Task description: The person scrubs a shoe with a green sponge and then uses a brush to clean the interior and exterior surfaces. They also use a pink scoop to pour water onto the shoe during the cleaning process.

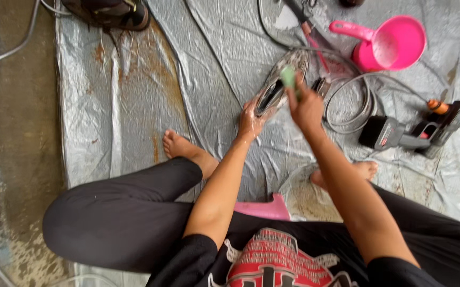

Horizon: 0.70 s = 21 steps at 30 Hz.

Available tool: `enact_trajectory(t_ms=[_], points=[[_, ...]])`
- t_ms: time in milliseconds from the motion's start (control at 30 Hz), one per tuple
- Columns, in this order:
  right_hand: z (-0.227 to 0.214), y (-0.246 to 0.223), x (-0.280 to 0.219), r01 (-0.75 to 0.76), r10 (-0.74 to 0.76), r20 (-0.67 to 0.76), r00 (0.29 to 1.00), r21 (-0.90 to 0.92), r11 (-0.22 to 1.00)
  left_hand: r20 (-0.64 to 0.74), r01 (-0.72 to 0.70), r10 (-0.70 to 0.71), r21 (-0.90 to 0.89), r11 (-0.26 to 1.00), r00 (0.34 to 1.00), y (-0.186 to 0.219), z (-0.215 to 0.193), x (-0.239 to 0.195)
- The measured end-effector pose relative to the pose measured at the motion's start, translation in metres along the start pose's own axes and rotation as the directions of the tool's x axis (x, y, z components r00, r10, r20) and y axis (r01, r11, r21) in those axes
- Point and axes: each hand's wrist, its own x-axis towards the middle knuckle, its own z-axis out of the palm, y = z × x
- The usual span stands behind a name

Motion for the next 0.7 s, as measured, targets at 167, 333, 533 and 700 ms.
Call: enact_trajectory(t_ms=[167,333,533,700], points=[[0.009,-0.005,-0.015,0.066,-0.08,0.137,0.987,0.102,0.993,-0.096,0.113,-0.134,-0.198,0.974,0.986,-0.003,0.006,0.023],[0.01,-0.01,-0.017,-0.147,0.126,0.202,0.971,0.094,0.985,-0.045,0.413,-0.456,-0.351,0.84,0.889,-0.004,-0.015,-0.005],[0.003,-0.022,-0.05,0.184,-0.202,0.44,0.875,0.083,0.979,-0.018,0.604,-0.699,-0.487,0.631,0.715,-0.022,-0.012,-0.017],[-0.011,0.014,0.003,0.083,-0.057,0.241,0.969,-0.097,0.992,0.076,0.544,-0.73,-0.72,0.431,0.679,-0.016,-0.007,-0.015]])
